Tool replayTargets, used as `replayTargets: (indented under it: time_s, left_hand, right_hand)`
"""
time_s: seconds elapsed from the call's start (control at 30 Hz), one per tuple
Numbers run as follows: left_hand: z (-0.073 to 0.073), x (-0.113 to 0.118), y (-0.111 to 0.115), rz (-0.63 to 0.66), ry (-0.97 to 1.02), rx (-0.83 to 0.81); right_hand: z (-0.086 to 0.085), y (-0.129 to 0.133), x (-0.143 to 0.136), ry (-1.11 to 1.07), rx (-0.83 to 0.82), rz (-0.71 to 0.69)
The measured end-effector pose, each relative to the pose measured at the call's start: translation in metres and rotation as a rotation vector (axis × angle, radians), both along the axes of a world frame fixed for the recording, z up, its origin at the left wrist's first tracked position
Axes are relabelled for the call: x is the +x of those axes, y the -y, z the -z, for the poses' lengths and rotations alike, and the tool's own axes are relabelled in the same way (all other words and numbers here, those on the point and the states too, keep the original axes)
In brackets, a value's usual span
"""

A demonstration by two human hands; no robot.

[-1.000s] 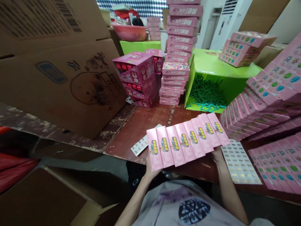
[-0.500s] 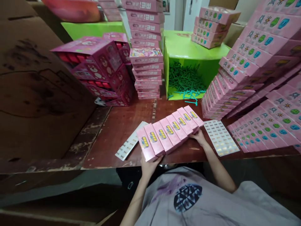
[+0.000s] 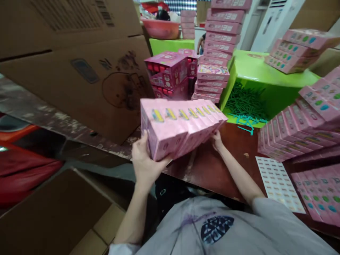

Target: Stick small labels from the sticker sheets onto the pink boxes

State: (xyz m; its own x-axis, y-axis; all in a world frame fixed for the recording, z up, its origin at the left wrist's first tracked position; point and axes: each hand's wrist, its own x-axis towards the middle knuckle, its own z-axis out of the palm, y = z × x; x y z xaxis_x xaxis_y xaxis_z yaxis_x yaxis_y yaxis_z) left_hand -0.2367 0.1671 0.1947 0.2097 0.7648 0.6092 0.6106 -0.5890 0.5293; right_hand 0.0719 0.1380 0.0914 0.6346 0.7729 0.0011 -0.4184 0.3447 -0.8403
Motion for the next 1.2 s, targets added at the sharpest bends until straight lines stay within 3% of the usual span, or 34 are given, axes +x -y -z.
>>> replayTargets:
  time_s: [0.07,0.13,0.2,0.27,0.43,0.6,0.7,0.8,0.9,1.0,1.03,1.1,1.13,1.2]
  left_hand:
    - [-0.051,-0.008,-0.011,-0.118,-0.154,-0.004]
    - [-0.094,-0.002,-0.028,-0.242,-0.296,-0.070]
    - [-0.123,0.016,-0.055,-0.329,-0.440,-0.163]
    - [-0.134,0.041,-0.087,-0.399,-0.576,-0.268]
    - [-0.123,0.096,-0.153,-0.456,-0.797,-0.405]
    - [-0.125,0.117,-0.184,-0.472,-0.828,-0.464]
    - [-0.123,0.133,-0.192,-0.484,-0.811,-0.488]
    - [-0.116,0.153,-0.192,-0.490,-0.790,-0.468]
    - [-0.112,0.161,-0.187,-0.514,-0.725,-0.448]
    - [-0.107,0.155,-0.172,-0.503,-0.527,-0.314]
    - [-0.102,0.153,-0.165,-0.467,-0.442,-0.205]
    - [-0.081,0.157,-0.150,-0.274,-0.315,0.022]
    - [-0.065,0.163,-0.144,-0.130,-0.295,0.094]
    - [-0.022,0.185,-0.139,0.162,-0.328,0.066]
  right_hand:
    - [0.005,-0.051,-0.036,-0.066,-0.021,-0.137]
    - [0.011,-0.096,-0.070,-0.125,-0.054,-0.263]
    - [0.017,-0.133,-0.097,-0.165,-0.097,-0.374]
    - [0.025,-0.158,-0.114,-0.176,-0.146,-0.463]
    - [0.044,-0.182,-0.122,-0.050,-0.255,-0.511]
    - [0.038,-0.201,-0.098,0.252,-0.427,-0.346]
    - [0.022,-0.213,-0.059,0.477,-0.585,-0.143]
    - [0.014,-0.206,-0.003,0.684,-0.734,0.127]
    - [0.025,-0.179,0.053,0.837,-0.849,0.339]
    - [0.048,-0.156,0.087,0.959,-0.896,0.419]
    - [0.055,-0.152,0.093,0.992,-0.899,0.432]
    - [0.068,-0.153,0.097,1.048,-0.898,0.448]
    - [0.073,-0.156,0.098,1.074,-0.891,0.447]
    - [0.080,-0.163,0.099,1.116,-0.874,0.431]
